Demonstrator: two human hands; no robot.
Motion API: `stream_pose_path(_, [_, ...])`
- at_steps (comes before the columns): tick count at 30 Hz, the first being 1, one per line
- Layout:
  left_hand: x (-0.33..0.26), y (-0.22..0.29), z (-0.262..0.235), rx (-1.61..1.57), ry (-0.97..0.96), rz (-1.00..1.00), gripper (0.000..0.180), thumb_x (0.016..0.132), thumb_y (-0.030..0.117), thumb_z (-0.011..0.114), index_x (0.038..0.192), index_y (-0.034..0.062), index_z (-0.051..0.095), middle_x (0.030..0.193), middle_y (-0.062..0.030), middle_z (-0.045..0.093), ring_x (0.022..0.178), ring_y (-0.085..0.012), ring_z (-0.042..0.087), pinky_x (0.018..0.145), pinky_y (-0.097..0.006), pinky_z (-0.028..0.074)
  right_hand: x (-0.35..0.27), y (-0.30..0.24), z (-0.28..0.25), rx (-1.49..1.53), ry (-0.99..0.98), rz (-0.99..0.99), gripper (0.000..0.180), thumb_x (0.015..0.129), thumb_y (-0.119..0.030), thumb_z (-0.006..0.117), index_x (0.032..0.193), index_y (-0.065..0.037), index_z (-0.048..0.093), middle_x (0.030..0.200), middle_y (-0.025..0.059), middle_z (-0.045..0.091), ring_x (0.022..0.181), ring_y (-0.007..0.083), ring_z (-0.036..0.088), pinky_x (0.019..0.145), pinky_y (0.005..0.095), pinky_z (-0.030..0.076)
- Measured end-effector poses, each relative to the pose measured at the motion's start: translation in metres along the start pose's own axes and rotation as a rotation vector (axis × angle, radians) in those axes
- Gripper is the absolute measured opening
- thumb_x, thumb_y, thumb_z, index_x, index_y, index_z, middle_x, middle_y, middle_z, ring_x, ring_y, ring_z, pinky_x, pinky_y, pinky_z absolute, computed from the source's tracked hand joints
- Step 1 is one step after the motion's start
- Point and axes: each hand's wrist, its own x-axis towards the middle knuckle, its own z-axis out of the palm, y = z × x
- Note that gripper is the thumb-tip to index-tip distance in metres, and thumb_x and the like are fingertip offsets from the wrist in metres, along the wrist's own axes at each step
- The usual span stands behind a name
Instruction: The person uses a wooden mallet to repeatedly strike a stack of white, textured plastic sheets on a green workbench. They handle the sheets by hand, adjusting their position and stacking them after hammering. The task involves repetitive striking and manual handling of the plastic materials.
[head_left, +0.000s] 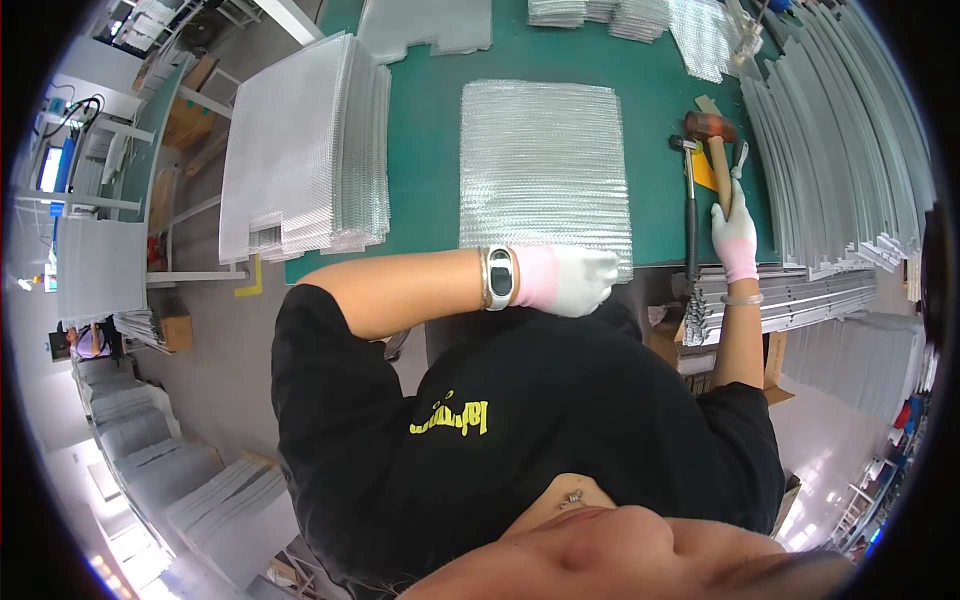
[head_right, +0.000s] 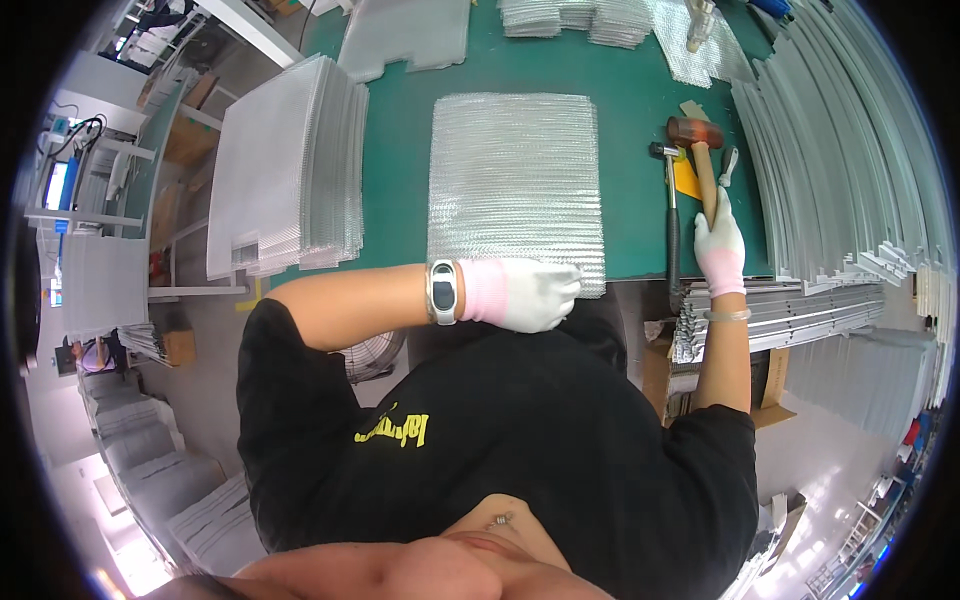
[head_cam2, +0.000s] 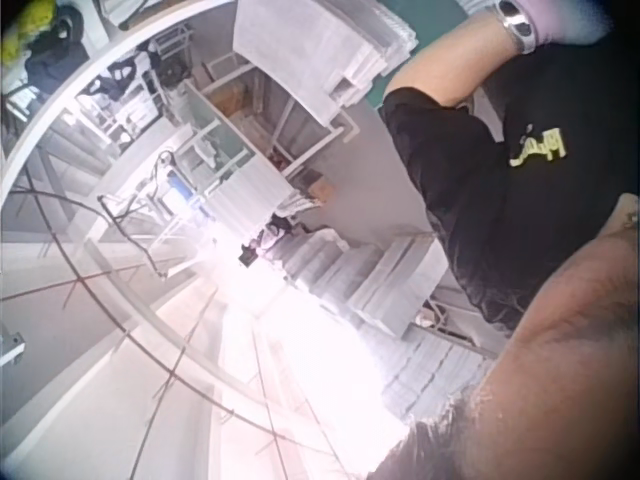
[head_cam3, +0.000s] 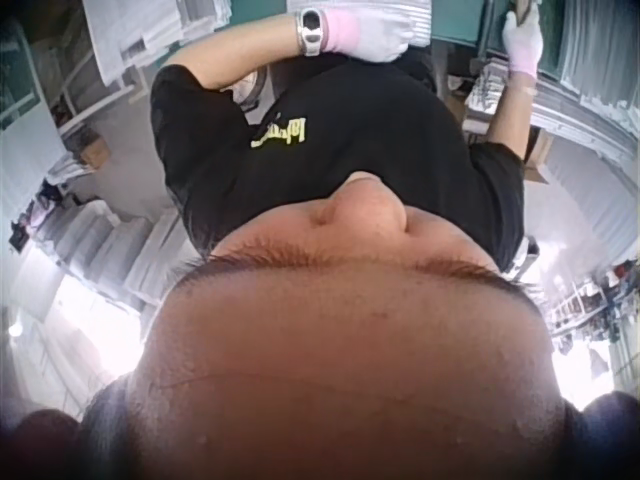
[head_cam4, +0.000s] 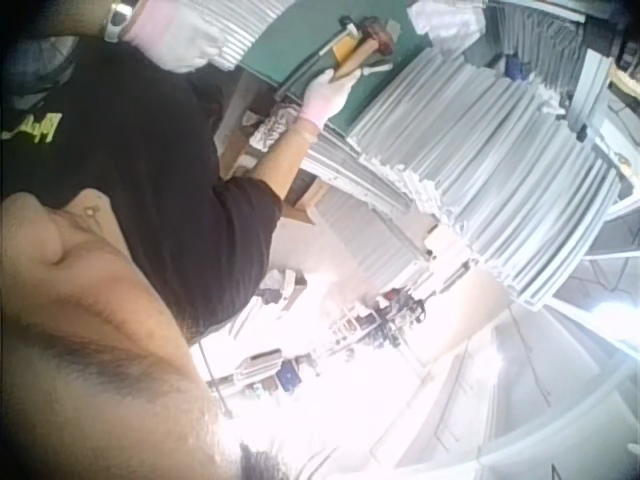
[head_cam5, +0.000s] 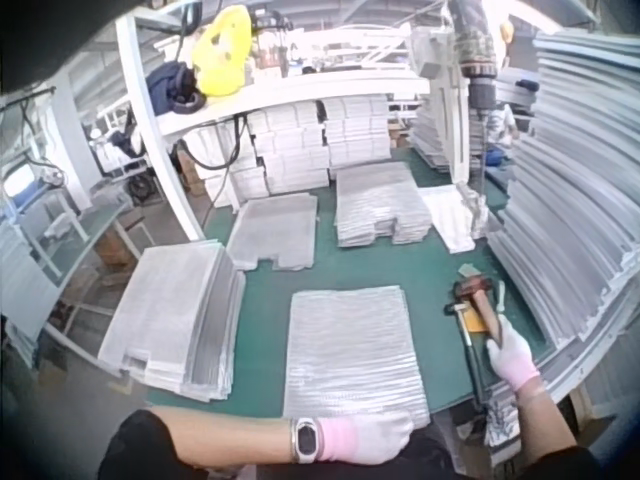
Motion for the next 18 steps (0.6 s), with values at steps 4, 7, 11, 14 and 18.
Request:
stream_pose_path(4, [0.012, 0.003, -0.002, 0.000, -0.062, 0.071, 0.017, 0.086, 0.021, 0.060, 0.077, 0.0110, 0.071, 0.078, -0.0010, 0.065, 0.084, -0.0197, 0.061, 0.090, -0.033, 0.045, -0.020, -0.014, -0.006, 0.413, -0.061, -0.001, 0.054, 0.092, -0.017, 0.068, 0.139, -0.001, 0.049, 0.109, 0.0199, 0.066, 0.091, 0.0305, 0.067, 0.080, 0.0396, 0.054])
stream_pose_path(7, [0.017, 0.003, 0.004, -0.019, -0.081, 0.089, 0.018, 0.088, 0.021, 0.060, 0.079, 0.0109, 0.072, 0.079, -0.0015, 0.066, 0.087, -0.0195, 0.063, 0.091, -0.034, 0.046, -0.042, -0.072, -0.029, 0.894, -0.405, 0.150, 0.041, 0.089, -0.018, 0.073, 0.122, -0.001, 0.055, 0.091, 0.0017, 0.060, 0.078, 0.0105, 0.058, 0.071, 0.0280, 0.051])
stream_pose_path(11, [0.037, 0.006, 0.034, -0.095, -0.184, 0.156, 0.017, 0.089, 0.018, 0.059, 0.082, 0.0108, 0.072, 0.084, -0.0040, 0.068, 0.093, -0.0223, 0.065, 0.090, -0.036, 0.049, -0.064, -0.158, -0.056, 1.169, -0.637, -0.053, 0.052, 0.085, -0.026, 0.076, 0.124, 0.000, 0.054, 0.101, 0.0055, 0.065, 0.094, 0.0154, 0.062, 0.084, 0.0330, 0.052])
stream_pose_path(14, [0.051, -0.003, 0.038, -0.727, -0.263, -0.168, 0.019, 0.086, 0.012, 0.059, 0.084, 0.0012, 0.075, 0.086, -0.0113, 0.073, 0.090, -0.0290, 0.070, 0.083, -0.041, 0.054, -0.065, -0.191, -0.058, 1.065, -0.688, -0.290, 0.052, 0.082, -0.020, 0.071, 0.125, 0.004, 0.055, 0.113, 0.0165, 0.069, 0.106, 0.0261, 0.067, 0.094, 0.0396, 0.052])
stream_pose_path(18, [0.045, -0.007, 0.048, -0.846, -0.286, -0.220, 0.019, 0.087, 0.012, 0.059, 0.086, 0.0018, 0.074, 0.087, -0.0108, 0.073, 0.090, -0.0280, 0.069, 0.082, -0.040, 0.055, -0.065, -0.210, -0.071, 0.836, -0.732, -0.378, 0.042, 0.082, -0.013, 0.063, 0.120, 0.003, 0.056, 0.105, 0.0208, 0.069, 0.100, 0.0343, 0.069, 0.091, 0.0404, 0.052])
